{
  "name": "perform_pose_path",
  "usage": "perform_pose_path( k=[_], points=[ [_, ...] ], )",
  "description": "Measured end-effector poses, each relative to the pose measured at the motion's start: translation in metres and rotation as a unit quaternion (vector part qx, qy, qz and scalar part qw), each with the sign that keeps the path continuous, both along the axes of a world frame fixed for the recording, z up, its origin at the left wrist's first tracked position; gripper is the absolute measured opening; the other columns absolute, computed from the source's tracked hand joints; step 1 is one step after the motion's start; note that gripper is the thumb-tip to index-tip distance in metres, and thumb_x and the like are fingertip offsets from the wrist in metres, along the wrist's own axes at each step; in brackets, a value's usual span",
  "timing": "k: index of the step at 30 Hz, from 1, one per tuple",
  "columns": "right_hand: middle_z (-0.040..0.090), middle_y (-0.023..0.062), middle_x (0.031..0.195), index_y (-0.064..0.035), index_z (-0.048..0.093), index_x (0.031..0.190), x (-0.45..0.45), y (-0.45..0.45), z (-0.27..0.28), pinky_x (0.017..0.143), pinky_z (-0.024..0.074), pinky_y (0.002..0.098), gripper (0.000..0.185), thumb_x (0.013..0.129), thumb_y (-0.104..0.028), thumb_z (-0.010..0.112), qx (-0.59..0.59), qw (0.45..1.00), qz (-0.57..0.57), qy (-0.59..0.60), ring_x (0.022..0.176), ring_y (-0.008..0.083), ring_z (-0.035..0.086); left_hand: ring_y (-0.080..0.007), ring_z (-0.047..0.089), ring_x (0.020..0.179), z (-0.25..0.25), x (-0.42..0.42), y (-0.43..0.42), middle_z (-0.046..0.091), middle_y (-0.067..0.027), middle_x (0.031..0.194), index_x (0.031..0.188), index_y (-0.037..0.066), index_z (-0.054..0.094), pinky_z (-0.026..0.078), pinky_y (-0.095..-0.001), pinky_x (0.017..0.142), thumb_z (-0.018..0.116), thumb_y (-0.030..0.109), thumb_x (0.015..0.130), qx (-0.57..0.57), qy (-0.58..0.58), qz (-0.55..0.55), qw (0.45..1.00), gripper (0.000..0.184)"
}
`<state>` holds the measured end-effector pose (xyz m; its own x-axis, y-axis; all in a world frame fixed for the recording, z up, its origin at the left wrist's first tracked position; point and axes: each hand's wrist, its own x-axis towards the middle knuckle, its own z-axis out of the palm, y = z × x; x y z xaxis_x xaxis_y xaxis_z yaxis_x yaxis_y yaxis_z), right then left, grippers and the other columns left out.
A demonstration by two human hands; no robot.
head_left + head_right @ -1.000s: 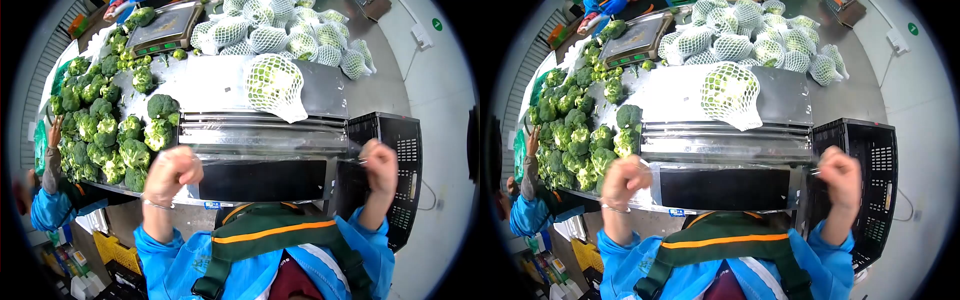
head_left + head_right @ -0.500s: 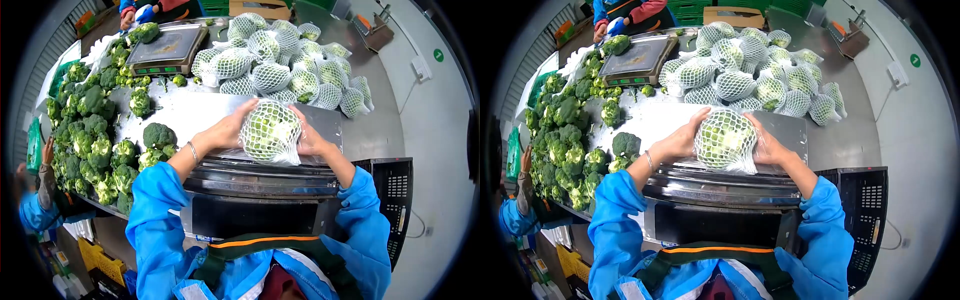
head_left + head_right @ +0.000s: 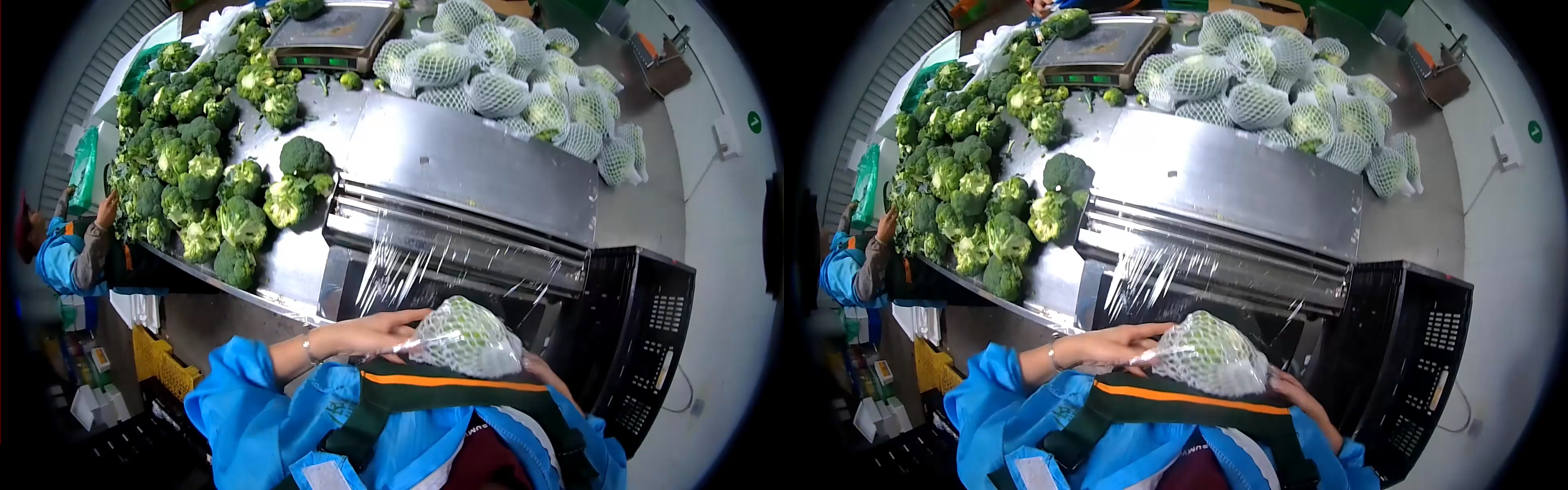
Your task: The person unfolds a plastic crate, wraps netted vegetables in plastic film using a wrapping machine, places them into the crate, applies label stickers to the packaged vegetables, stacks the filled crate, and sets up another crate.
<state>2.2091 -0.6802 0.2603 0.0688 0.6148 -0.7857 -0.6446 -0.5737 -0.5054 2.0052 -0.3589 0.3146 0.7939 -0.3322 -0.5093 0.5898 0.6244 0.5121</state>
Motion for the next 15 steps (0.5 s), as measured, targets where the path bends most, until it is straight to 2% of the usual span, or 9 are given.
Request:
perform_pose_path(
  k=[1, 2, 3, 5, 7, 8, 9, 12, 15],
  points=[
    [0.046, 0.0148, 0.126, -0.0007, 0.036, 0.131, -0.004, -0.021, 0.003, 0.102, 0.0298, 0.0336, 0.065, 0.078, -0.031, 0.056, -0.024, 0.995, -0.031, 0.09, 0.118, 0.0256, 0.043, -0.0231, 0.047, 0.114, -0.003, -0.015, -0.001, 0.045, -0.0163, 0.126, 0.139, 0.004, 0.016, 0.043, -0.0342, 0.09, 0.062, 0.024, 0.082, -0.112, 0.073, 0.075, 0.988, 0.076],
    [0.05, 0.0172, 0.121, 0.0017, 0.043, 0.125, -0.024, 0.011, 0.065, 0.101, 0.0336, 0.0348, 0.061, 0.075, -0.029, 0.056, 0.023, 0.988, -0.116, 0.101, 0.115, 0.0266, 0.047, -0.0218, 0.046, 0.115, -0.012, -0.032, -0.006, 0.044, -0.0151, 0.128, 0.137, 0.004, 0.022, 0.043, -0.0331, 0.09, 0.059, 0.022, 0.084, -0.134, 0.064, 0.123, 0.981, 0.067],
    [0.053, 0.0198, 0.116, 0.0032, 0.047, 0.121, -0.028, -0.034, 0.018, 0.096, 0.0387, 0.0331, 0.05, 0.078, -0.021, 0.054, 0.038, 0.997, -0.071, 0.009, 0.109, 0.0252, 0.052, -0.0206, 0.044, 0.117, -0.02, -0.045, -0.013, 0.042, -0.0138, 0.129, 0.135, 0.004, 0.028, 0.044, -0.032, 0.09, 0.057, 0.019, 0.086, -0.157, 0.058, 0.167, 0.972, 0.059],
    [0.058, 0.0159, 0.103, 0.0028, 0.05, 0.114, -0.031, -0.047, 0.002, 0.083, 0.0445, 0.0287, 0.035, 0.082, -0.012, 0.049, 0.02, 0.989, -0.021, -0.144, 0.094, 0.0215, 0.057, -0.0205, 0.059, 0.095, -0.003, -0.044, -0.025, 0.051, -0.0151, 0.119, 0.112, -0.002, 0.055, 0.05, -0.0292, 0.079, 0.052, 0.008, 0.088, 0.211, -0.024, 0.069, 0.975, 0.026],
    [0.061, 0.0096, 0.087, 0.0014, 0.054, 0.104, -0.038, -0.018, 0.023, 0.067, 0.0479, 0.0238, 0.021, 0.088, -0.007, 0.043, -0.043, 0.952, -0.058, -0.296, 0.076, 0.0161, 0.06, -0.0189, 0.062, 0.083, -0.007, -0.037, -0.036, 0.062, -0.0133, 0.096, 0.097, -0.001, 0.061, 0.05, -0.0295, 0.069, 0.052, 0.011, 0.088, 0.543, -0.086, 0.084, 0.831, 0.017],
    [0.057, 0.0056, 0.077, -0.0016, 0.052, 0.094, -0.044, 0.013, 0.022, 0.057, 0.0431, 0.0221, 0.015, 0.09, -0.012, 0.042, 0.035, 0.903, -0.182, -0.388, 0.064, 0.0125, 0.054, -0.0161, 0.063, 0.07, -0.011, -0.029, -0.035, 0.062, -0.0127, 0.076, 0.091, 0.0, 0.058, 0.05, -0.0271, 0.06, 0.053, 0.011, 0.087, 0.658, -0.152, 0.122, 0.727, 0.014],
    [0.052, 0.0017, 0.066, -0.0046, 0.049, 0.085, -0.049, 0.039, 0.02, 0.046, 0.0382, 0.0205, 0.017, 0.093, -0.017, 0.041, 0.113, 0.824, -0.298, -0.469, 0.052, 0.0088, 0.048, -0.0133, 0.06, 0.057, -0.018, -0.023, -0.04, 0.06, -0.0099, 0.069, 0.09, 0.0, 0.056, 0.047, -0.0256, 0.052, 0.052, 0.014, 0.088, 0.568, -0.093, 0.196, 0.794, 0.015],
    [0.029, -0.005, 0.052, -0.0095, 0.042, 0.077, -0.041, 0.072, 0.05, 0.037, 0.02, 0.0215, 0.023, 0.095, -0.023, 0.037, 0.155, 0.862, -0.479, -0.067, 0.039, 0.006, 0.023, -0.0065, 0.044, 0.043, -0.024, -0.011, -0.039, 0.048, -0.001, 0.054, 0.087, 0.002, 0.055, 0.036, -0.0217, 0.039, 0.047, 0.02, 0.092, 0.406, 0.022, 0.331, 0.851, 0.02],
    [0.031, -0.0052, 0.051, -0.0074, 0.045, 0.08, -0.021, 0.021, 0.046, 0.035, 0.0179, 0.0199, 0.024, 0.095, -0.023, 0.035, 0.138, 0.775, -0.546, 0.286, 0.039, 0.0051, 0.028, -0.0026, 0.034, 0.039, -0.014, -0.04, -0.036, 0.041, 0.0031, 0.051, 0.08, 0.004, 0.054, 0.025, -0.0163, 0.033, 0.046, 0.026, 0.093, 0.186, 0.114, 0.446, 0.868, 0.027]
  ],
)
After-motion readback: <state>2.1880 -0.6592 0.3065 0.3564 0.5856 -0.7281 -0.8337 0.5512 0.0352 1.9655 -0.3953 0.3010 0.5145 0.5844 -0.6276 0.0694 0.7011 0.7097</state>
